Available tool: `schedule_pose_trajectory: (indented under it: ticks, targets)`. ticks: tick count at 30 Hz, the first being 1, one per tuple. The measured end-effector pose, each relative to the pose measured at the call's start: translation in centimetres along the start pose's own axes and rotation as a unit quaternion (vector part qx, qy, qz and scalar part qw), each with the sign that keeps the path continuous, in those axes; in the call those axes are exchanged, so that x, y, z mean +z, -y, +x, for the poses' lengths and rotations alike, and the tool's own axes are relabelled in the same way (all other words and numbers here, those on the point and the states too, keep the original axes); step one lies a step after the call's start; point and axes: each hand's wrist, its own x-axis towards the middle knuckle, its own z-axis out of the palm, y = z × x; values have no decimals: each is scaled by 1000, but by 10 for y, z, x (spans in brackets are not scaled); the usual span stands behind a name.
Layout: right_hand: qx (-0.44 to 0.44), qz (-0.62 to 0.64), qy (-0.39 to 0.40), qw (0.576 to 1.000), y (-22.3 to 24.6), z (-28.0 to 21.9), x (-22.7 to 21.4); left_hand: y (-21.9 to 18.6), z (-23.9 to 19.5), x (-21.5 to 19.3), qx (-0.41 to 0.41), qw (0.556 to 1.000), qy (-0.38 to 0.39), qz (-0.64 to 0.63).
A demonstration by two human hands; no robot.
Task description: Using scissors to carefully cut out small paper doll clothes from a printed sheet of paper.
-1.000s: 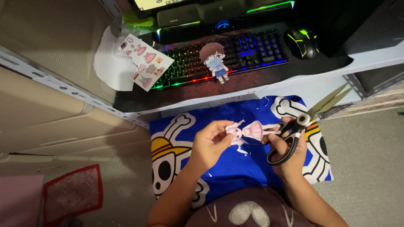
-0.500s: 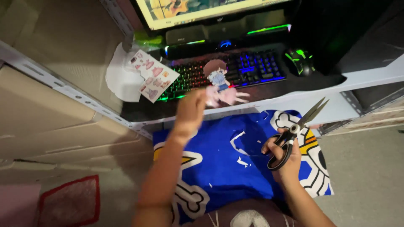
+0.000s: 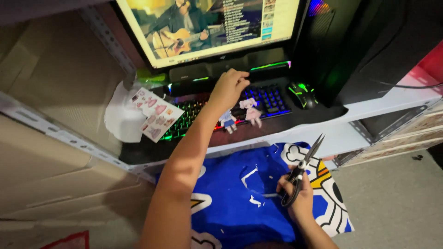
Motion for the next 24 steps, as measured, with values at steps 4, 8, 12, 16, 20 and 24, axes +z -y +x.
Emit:
schedule_pose_trajectory:
  ticks: [4,8,12,16,20,24]
  targets:
    - [37,58,0,998,-19,4,-5,-126,-96,-63,165,966,-64,-190]
    - [41,86,12,995,-35,7,-11,-169,-162,-93,32,966,136,215]
    - [36,51,38,997,-34,4,-10,-175,-174,-84,52,977,125,164]
    - [29,76,45,996,-39,-1,-14,-178,-187,-76,71,985,109,116]
    - [31,101,44,993,-41,-10,-19,-182,-198,-74,92,988,93,82]
    - [17,72,61,995,-43,-12,-23,-174,-212,-75,104,992,47,52]
